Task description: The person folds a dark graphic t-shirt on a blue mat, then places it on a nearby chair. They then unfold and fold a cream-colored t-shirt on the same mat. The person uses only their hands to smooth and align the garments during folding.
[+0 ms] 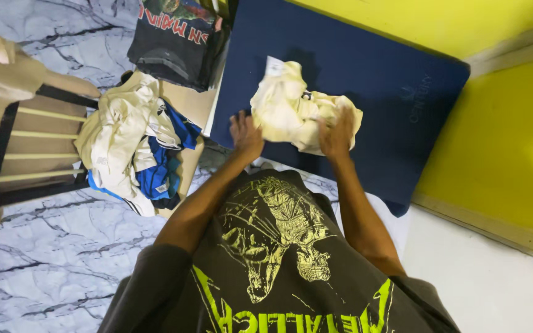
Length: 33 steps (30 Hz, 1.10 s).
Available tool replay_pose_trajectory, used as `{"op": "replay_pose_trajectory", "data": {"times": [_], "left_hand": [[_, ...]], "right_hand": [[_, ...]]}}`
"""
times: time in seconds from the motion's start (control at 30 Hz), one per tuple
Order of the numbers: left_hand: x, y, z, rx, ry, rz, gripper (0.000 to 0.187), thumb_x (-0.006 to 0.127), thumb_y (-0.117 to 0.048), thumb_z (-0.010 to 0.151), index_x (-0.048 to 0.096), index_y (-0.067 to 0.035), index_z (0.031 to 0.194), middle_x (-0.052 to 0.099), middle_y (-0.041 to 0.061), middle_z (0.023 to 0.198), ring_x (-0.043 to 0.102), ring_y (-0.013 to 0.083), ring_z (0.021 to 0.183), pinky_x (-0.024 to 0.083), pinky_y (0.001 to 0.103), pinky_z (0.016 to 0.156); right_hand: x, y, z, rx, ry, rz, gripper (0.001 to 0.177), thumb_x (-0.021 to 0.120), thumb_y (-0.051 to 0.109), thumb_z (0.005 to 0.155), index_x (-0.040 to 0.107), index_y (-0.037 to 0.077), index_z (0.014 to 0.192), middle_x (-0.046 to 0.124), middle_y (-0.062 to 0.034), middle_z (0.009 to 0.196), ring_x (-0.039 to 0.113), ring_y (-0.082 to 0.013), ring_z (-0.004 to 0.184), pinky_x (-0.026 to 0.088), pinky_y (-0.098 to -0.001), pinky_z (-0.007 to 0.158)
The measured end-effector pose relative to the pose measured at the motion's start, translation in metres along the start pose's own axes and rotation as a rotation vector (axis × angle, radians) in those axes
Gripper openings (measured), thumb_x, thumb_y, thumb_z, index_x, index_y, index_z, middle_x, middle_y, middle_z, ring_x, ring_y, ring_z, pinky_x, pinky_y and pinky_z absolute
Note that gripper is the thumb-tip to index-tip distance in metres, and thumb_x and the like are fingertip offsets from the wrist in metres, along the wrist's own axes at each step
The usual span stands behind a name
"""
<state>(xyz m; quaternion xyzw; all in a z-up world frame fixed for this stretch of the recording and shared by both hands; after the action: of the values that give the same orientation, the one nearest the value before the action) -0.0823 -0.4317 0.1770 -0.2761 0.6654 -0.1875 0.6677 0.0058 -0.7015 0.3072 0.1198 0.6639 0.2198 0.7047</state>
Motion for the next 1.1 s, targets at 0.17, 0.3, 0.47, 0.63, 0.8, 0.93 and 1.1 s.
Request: {"op": "replay_pose_trajectory", "data": {"times": [0.17, 0.3, 0.47, 0.63, 0.8, 0.93, 1.1], "left_hand": [[0.005, 0.031, -0.019, -0.085, 0.188, -0.016, 0.039, 0.056, -0.024, 0.099, 0.045, 0.004, 0.124, 0.000, 0.031, 0.167, -0.012, 0.0617, 0.148, -0.001, 0.076, 0.115], [-0.009, 0.031, -0.010, -0.077, 0.142, -0.032, 0.037, 0.055, -0.026, 0.102, 0.048, 0.004, 0.124, 0.006, 0.029, 0.166, -0.008, 0.0611, 0.149, 0.001, 0.078, 0.114], [-0.022, 0.037, -0.010, -0.069, 0.095, 0.007, 0.038, 0.056, -0.029, 0.104, 0.051, 0.003, 0.123, 0.010, 0.023, 0.168, -0.005, 0.0583, 0.152, 0.004, 0.077, 0.116], [-0.027, 0.056, 0.002, -0.008, 0.111, 0.064, 0.042, 0.053, -0.032, 0.106, 0.052, 0.004, 0.129, 0.010, 0.021, 0.169, -0.006, 0.0556, 0.153, 0.004, 0.074, 0.119], [-0.028, 0.070, 0.015, 0.005, 0.197, 0.047, 0.041, 0.051, -0.031, 0.107, 0.051, 0.005, 0.126, 0.006, 0.023, 0.169, -0.011, 0.0561, 0.152, 0.000, 0.074, 0.118], [-0.030, 0.067, 0.014, 0.012, 0.192, 0.023, 0.036, 0.054, -0.029, 0.107, 0.051, 0.003, 0.122, 0.007, 0.022, 0.170, -0.011, 0.0552, 0.153, -0.001, 0.075, 0.118], [-0.042, 0.050, 0.016, -0.013, 0.148, -0.025, 0.033, 0.059, -0.026, 0.102, 0.052, 0.001, 0.120, 0.012, 0.024, 0.167, -0.007, 0.0550, 0.152, 0.002, 0.076, 0.116]], "right_hand": [[-0.011, -0.097, -0.090, 0.524, -0.035, -0.285, 0.081, 0.046, 0.053, 0.109, 0.016, 0.003, 0.166, 0.004, -0.0306, 0.170, 0.002, -0.0505, 0.156, 0.009, -0.0634, 0.124], [-0.022, -0.111, -0.113, 0.610, 0.078, -0.356, 0.081, 0.037, 0.058, 0.110, 0.010, 0.008, 0.169, -0.007, -0.0303, 0.170, -0.009, -0.0487, 0.157, 0.004, -0.0688, 0.122], [-0.027, -0.086, -0.114, 0.618, 0.065, -0.366, 0.082, 0.036, 0.061, 0.111, 0.011, 0.010, 0.170, -0.006, -0.0300, 0.172, -0.009, -0.0479, 0.159, 0.006, -0.0685, 0.124], [-0.019, -0.064, -0.120, 0.646, 0.064, -0.373, 0.082, 0.035, 0.062, 0.111, 0.010, 0.009, 0.170, -0.006, -0.0311, 0.171, -0.010, -0.0488, 0.158, 0.006, -0.0685, 0.124], [-0.011, -0.056, -0.127, 0.676, 0.071, -0.349, 0.084, 0.034, 0.064, 0.110, 0.009, 0.008, 0.169, -0.008, -0.0306, 0.170, -0.011, -0.0498, 0.157, 0.005, -0.0684, 0.124], [-0.010, -0.059, -0.128, 0.668, 0.075, -0.325, 0.084, 0.036, 0.063, 0.111, 0.010, 0.009, 0.170, -0.008, -0.0298, 0.171, -0.011, -0.0499, 0.157, 0.004, -0.0697, 0.124], [-0.007, -0.069, -0.127, 0.693, 0.120, -0.322, 0.087, 0.037, 0.066, 0.110, 0.008, 0.011, 0.170, -0.009, -0.0294, 0.171, -0.012, -0.0503, 0.157, 0.003, -0.0712, 0.122]]}}
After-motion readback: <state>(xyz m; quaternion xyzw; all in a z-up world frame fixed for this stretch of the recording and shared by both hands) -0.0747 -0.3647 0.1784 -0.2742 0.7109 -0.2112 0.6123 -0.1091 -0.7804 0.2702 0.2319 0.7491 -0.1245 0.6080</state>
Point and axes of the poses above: each hand's wrist, its own z-axis towards the middle knuckle, its own x-axis out of the palm, y = z × x, the point moved 9 cm from there along z, towards the middle knuckle
